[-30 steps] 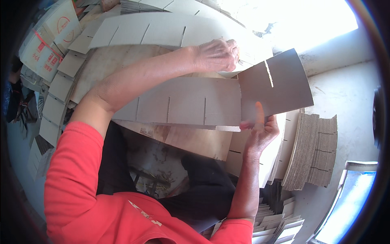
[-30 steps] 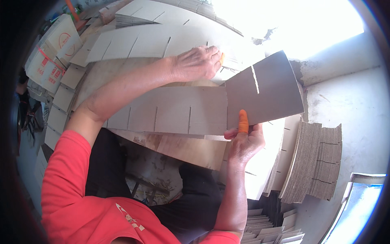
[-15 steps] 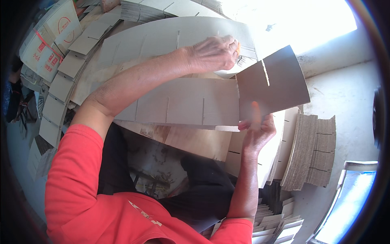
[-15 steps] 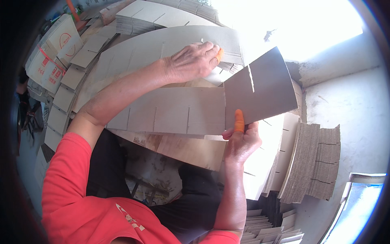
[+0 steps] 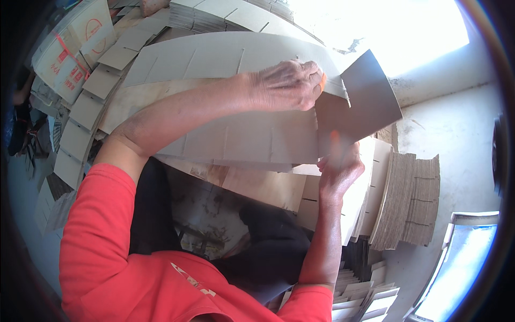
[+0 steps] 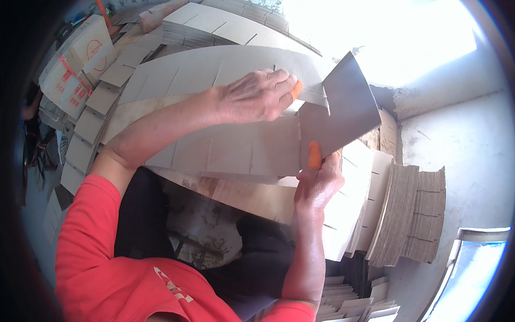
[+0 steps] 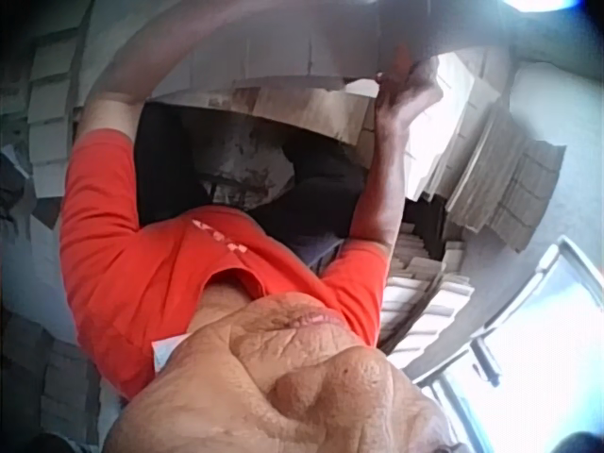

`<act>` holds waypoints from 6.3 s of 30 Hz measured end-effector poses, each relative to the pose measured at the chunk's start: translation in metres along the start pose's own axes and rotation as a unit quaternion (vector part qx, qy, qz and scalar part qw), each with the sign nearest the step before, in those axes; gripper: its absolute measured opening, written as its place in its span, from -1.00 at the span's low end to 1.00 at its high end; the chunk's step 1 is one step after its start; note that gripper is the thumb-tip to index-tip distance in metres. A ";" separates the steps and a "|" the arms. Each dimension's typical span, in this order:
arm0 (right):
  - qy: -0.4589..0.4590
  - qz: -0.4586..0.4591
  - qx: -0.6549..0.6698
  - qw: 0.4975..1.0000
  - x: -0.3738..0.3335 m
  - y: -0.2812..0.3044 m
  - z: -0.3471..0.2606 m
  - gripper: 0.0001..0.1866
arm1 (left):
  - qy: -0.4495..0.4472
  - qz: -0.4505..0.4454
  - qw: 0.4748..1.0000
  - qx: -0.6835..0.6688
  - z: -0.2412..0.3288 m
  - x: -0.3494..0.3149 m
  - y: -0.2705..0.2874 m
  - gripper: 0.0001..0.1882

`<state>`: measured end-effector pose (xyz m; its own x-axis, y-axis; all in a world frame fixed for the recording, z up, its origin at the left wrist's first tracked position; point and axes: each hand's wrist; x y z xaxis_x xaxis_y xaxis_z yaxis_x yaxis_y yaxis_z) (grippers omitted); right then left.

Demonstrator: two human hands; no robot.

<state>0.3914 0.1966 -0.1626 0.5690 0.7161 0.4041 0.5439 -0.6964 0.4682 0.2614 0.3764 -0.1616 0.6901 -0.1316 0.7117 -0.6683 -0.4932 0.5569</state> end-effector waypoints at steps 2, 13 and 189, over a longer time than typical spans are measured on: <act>0.031 -0.015 -0.068 0.997 0.002 0.003 -0.009 -0.90 | -0.016 -0.015 0.999 -0.038 0.002 0.004 0.020 -0.75; 0.310 -0.158 -0.237 0.907 0.034 -0.012 -0.046 -0.82 | 0.156 -0.157 0.927 -0.304 -0.016 -0.009 0.064 -0.95; 0.074 -0.402 -0.153 0.900 -0.046 -0.016 -0.041 -0.34 | 0.416 -0.273 0.854 -0.152 -0.039 -0.153 -0.001 -0.84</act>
<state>0.3312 0.1764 -0.1562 -0.0326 0.9969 -0.0723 0.5351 0.0785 0.8411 0.1455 0.4306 -0.2541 0.5700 0.7660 0.2971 -0.4384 -0.0223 0.8985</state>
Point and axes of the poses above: each hand's wrist, its own x-axis towards the middle knuckle, its own y-axis out of the back of the hand, z = x × y, and after that the axes turned 2 degrees about y, right-handed
